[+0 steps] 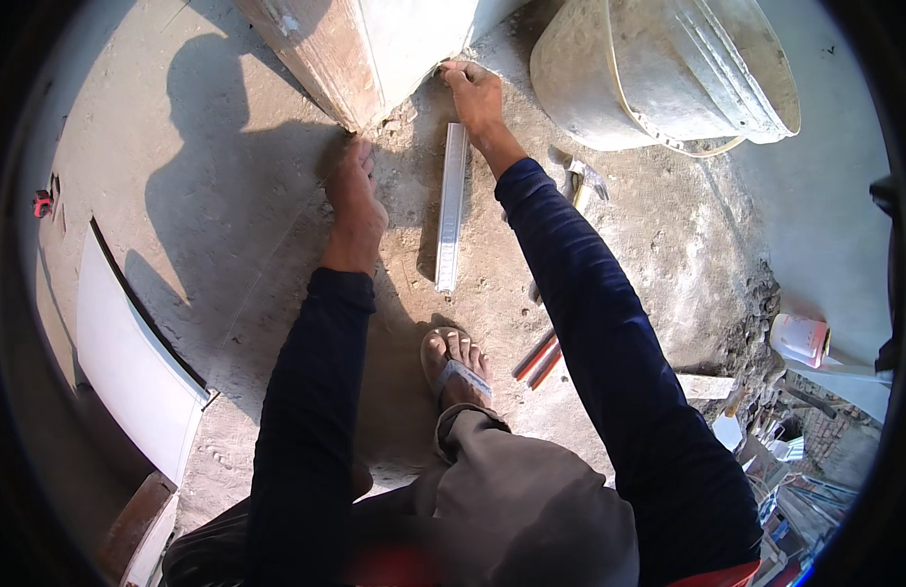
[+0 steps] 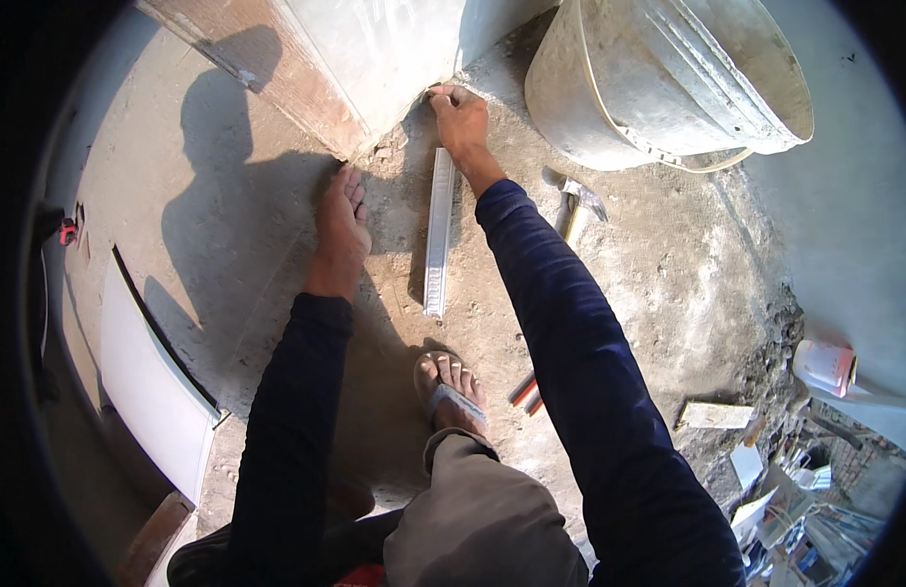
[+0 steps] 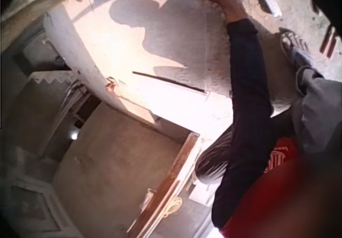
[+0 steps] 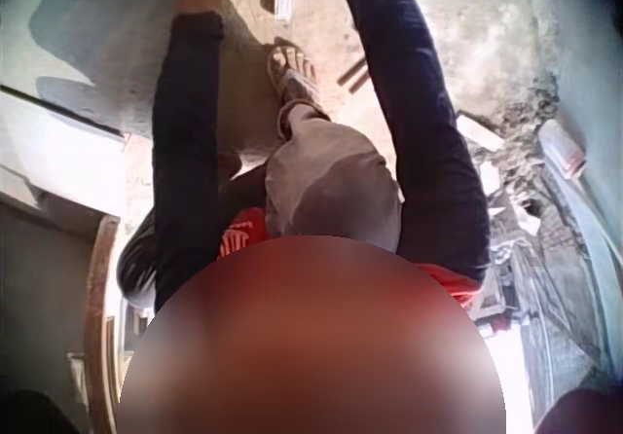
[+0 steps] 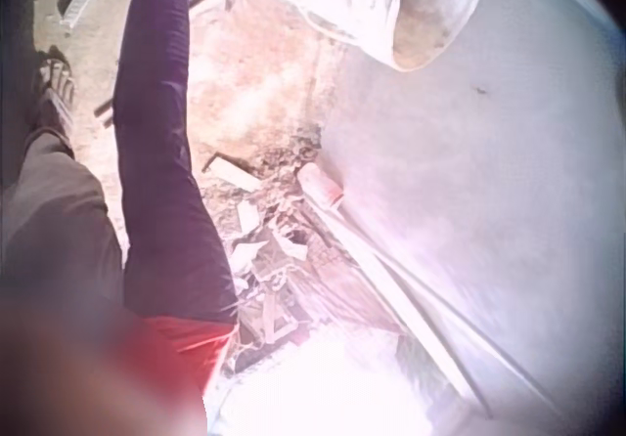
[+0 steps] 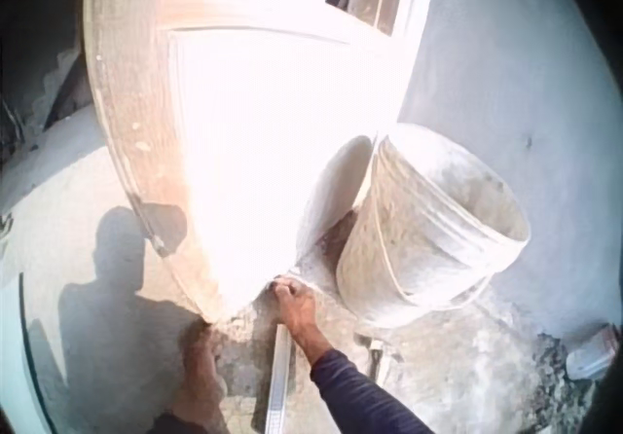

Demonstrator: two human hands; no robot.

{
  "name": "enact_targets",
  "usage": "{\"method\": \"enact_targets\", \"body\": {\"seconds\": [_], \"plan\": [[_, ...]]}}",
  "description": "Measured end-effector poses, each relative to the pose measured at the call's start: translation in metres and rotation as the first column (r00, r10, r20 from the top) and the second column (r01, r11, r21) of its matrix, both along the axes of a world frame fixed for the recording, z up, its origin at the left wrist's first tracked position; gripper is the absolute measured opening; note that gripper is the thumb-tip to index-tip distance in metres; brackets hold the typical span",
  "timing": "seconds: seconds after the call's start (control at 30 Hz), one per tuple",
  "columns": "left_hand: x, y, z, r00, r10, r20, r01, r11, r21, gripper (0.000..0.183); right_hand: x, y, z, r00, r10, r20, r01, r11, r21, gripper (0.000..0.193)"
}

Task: The person installs a white soffit panel along a concrete wall. They position the panel, use a hammer to drive nails into the panel's edge, and then place a metal trim piece over the edge, securing it with additional nails. The person works on the panel's edge and corner, ensuring it is flush against the wall.

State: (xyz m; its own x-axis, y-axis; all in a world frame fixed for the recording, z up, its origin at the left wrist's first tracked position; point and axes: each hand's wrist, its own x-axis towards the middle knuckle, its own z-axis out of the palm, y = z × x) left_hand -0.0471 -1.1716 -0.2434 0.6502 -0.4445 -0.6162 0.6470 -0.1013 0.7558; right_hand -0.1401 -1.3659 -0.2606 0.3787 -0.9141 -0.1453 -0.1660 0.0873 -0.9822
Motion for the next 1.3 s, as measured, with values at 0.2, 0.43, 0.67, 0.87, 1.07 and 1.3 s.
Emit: {"method": "enact_targets", "body": {"seconds": [0.2, 0.43, 0.67, 0.87, 1.07, 1.3], "plan": [[-0.008, -0.002, 0.008, 0.995, -0.039, 0.093, 0.036, 0.999, 0.036, 0.062, 0.007, -0.003, -0.012, 0.995, -0.046, 0.090, 0.053, 0.996, -0.076, 0.025], [-0.006, -0.005, 0.005, 0.999, 0.026, 0.033, -0.027, 0.999, 0.028, 0.057, 0.010, -0.013, -0.012, 0.991, 0.047, 0.126, -0.052, 0.998, 0.032, 0.024], [-0.008, -0.004, 0.000, 0.999, 0.039, 0.030, -0.040, 0.998, 0.042, 0.056, 0.000, -0.007, -0.002, 0.991, 0.091, -0.101, -0.111, 0.971, -0.211, 0.029], [-0.013, -0.010, 0.010, 0.998, 0.027, 0.053, -0.033, 0.993, 0.109, 0.055, 0.005, -0.001, -0.009, 0.999, 0.039, -0.023, -0.043, 0.976, -0.212, 0.030], [-0.029, -0.044, 0.009, 0.994, -0.099, 0.035, 0.098, 0.994, 0.039, 0.054, 0.002, -0.001, -0.009, 1.000, 0.018, 0.005, -0.017, 0.986, -0.165, 0.028], [-0.044, -0.127, -0.003, 0.997, 0.000, -0.075, -0.009, 0.993, -0.115, 0.046, -0.003, -0.004, -0.004, 0.992, 0.078, 0.096, -0.083, 0.995, 0.051, 0.025]]}}
